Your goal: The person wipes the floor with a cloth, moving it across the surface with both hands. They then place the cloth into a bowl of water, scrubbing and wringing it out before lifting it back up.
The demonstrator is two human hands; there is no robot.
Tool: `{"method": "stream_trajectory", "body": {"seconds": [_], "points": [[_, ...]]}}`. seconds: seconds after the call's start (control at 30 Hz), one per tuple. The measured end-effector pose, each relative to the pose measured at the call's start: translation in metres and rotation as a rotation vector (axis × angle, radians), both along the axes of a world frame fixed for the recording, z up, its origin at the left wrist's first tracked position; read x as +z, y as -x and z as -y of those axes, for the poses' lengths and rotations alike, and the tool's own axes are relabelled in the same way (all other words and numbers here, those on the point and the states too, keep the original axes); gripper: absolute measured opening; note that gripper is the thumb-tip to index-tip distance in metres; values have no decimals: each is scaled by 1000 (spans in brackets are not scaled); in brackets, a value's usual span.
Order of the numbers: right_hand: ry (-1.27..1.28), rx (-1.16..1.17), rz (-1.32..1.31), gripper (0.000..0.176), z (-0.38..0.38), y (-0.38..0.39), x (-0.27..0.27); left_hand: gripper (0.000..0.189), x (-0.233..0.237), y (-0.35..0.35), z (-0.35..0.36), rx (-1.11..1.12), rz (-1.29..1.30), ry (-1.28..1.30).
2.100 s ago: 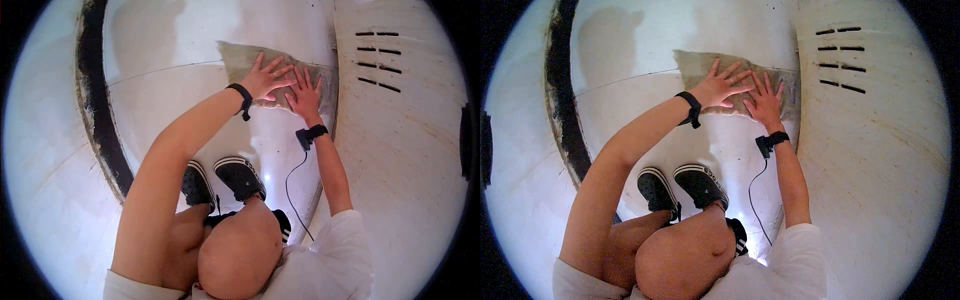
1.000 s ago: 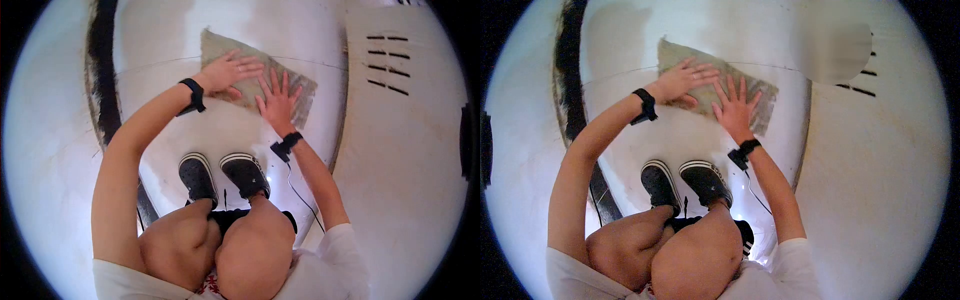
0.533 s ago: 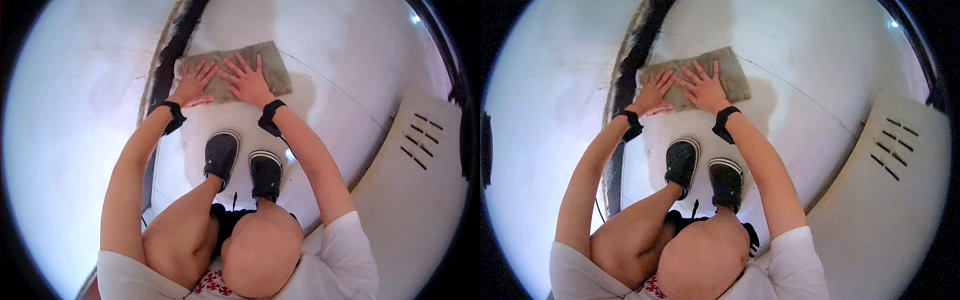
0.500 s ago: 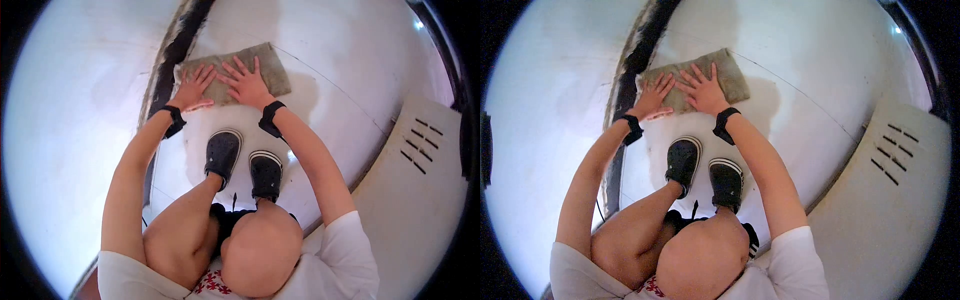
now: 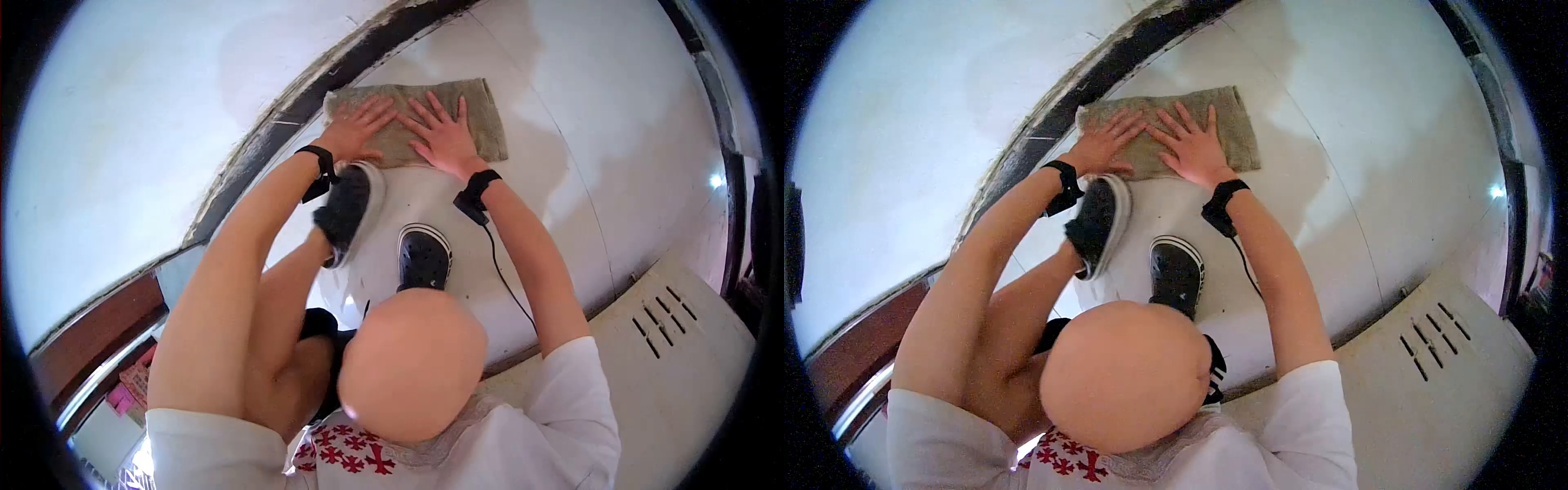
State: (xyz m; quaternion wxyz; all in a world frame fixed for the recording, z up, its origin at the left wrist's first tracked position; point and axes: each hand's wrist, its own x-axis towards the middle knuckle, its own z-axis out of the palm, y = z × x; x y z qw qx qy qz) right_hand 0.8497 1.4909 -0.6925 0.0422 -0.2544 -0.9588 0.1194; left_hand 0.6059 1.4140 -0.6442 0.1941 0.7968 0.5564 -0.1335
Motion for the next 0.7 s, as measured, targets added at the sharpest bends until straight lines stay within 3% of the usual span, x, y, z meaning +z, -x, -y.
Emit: {"method": "stream_trajectory", "body": {"seconds": [0.1,0.2,0.3,0.4,0.5,0.7], "points": [[-8,27,-28,57,-3,-2,1,80,3,13,-7,-59,-37,49],[-48,31,18,56,-1,-1,1,67,8,33,-11,4,135,41],[-50,23,31,54,-1,1,8,60,17,35,-22,-78,169,-91],[-35,24,53,54,-2,3,16,59,17,7,-34,-193,227,-240],[-32,47,381,57,-1,7,16,61,-5,-21,-21,-101,312,-315],[-20,70,302,56,-4,14,33,64,-44,-12,31,89,414,-320]]}}
